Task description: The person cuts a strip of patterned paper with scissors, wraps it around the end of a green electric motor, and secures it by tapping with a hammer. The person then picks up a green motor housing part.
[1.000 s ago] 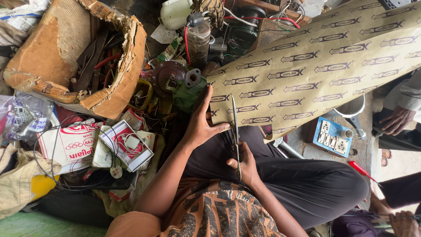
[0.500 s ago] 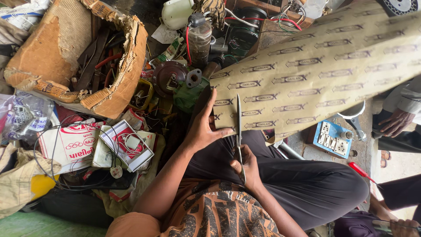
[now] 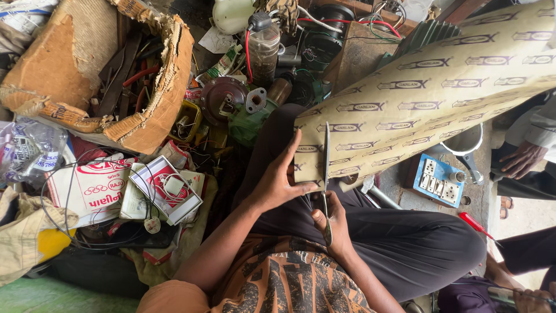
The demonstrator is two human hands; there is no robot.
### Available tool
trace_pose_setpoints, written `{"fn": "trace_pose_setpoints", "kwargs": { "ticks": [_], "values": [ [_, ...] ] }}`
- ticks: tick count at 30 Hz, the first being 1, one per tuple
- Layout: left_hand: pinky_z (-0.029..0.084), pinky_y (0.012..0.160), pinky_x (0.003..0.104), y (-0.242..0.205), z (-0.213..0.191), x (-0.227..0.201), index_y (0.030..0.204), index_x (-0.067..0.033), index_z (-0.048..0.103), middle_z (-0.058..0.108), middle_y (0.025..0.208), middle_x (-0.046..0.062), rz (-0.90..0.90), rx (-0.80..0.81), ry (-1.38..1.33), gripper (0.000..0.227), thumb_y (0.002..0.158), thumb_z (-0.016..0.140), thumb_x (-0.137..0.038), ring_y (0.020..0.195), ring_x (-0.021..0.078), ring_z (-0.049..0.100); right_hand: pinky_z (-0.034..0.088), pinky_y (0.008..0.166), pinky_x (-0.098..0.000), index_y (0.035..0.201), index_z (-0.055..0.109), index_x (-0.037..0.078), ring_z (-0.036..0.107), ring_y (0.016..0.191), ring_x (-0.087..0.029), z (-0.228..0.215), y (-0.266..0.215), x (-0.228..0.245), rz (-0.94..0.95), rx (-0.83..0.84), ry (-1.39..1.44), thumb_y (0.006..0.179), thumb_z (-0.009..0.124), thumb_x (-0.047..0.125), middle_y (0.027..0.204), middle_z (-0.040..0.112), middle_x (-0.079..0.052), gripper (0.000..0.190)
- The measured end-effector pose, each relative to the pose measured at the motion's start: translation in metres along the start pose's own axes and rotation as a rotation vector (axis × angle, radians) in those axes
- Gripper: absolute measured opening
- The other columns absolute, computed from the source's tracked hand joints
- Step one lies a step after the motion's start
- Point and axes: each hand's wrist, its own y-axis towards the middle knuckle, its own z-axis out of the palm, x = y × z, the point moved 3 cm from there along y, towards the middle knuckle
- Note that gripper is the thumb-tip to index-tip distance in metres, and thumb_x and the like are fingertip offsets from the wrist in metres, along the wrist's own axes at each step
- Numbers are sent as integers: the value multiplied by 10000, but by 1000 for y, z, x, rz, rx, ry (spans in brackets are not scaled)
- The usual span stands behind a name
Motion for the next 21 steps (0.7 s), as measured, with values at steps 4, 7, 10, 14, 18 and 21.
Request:
{"fn": "trace_pose_setpoints", "kwargs": {
  "ticks": [4,7,10,14,18,21],
  "values": [
    [644,956,342,-3,7,6,1661,-122,29,290,1680,256,-35,14,-31,1186,811,847,2,1222,230,669,324,497,-201,1190,533,24,397,573,-26,-3,-1,-10,11,-15,38,703,792,690,711,470,64,865],
    [644,952,346,-5,9,9,1661,-118,24,276,1688,257,-37,29,-32,1199,800,850,0,1219,231,669,341,528,-198,1180,536,9,426,628,-21,-5,-3,-18,-75,-24,11,699,813,689,769,501,69,878],
    [635,954,361,-5,10,8,1655,-110,32,208,1701,266,-15,31,-3,1212,781,864,10,1273,252,629,346,549,-200,1154,550,-8,437,660,-23,-8,-5,-24,-140,-26,-19,689,831,675,798,534,60,873],
    [635,950,351,-5,11,7,1660,-111,32,219,1710,261,-28,35,-5,1211,787,866,-11,1267,256,640,332,525,-211,1132,567,-20,435,634,-34,-10,-7,-26,-120,-40,-16,659,840,644,783,550,41,860],
    [630,962,353,-11,16,4,1664,-110,26,219,1709,261,-14,75,2,1208,801,866,-25,1306,269,612,365,573,-204,1193,543,0,444,662,-26,-5,-8,-15,-154,-17,62,782,814,620,799,525,50,791],
    [625,988,354,-19,25,4,1673,-118,22,240,1711,254,-70,123,-50,1193,822,856,-54,1319,263,610,307,488,-217,1192,521,24,383,552,-35,-7,-11,-6,1,-14,224,789,794,595,700,460,45,751]
  ]
}}
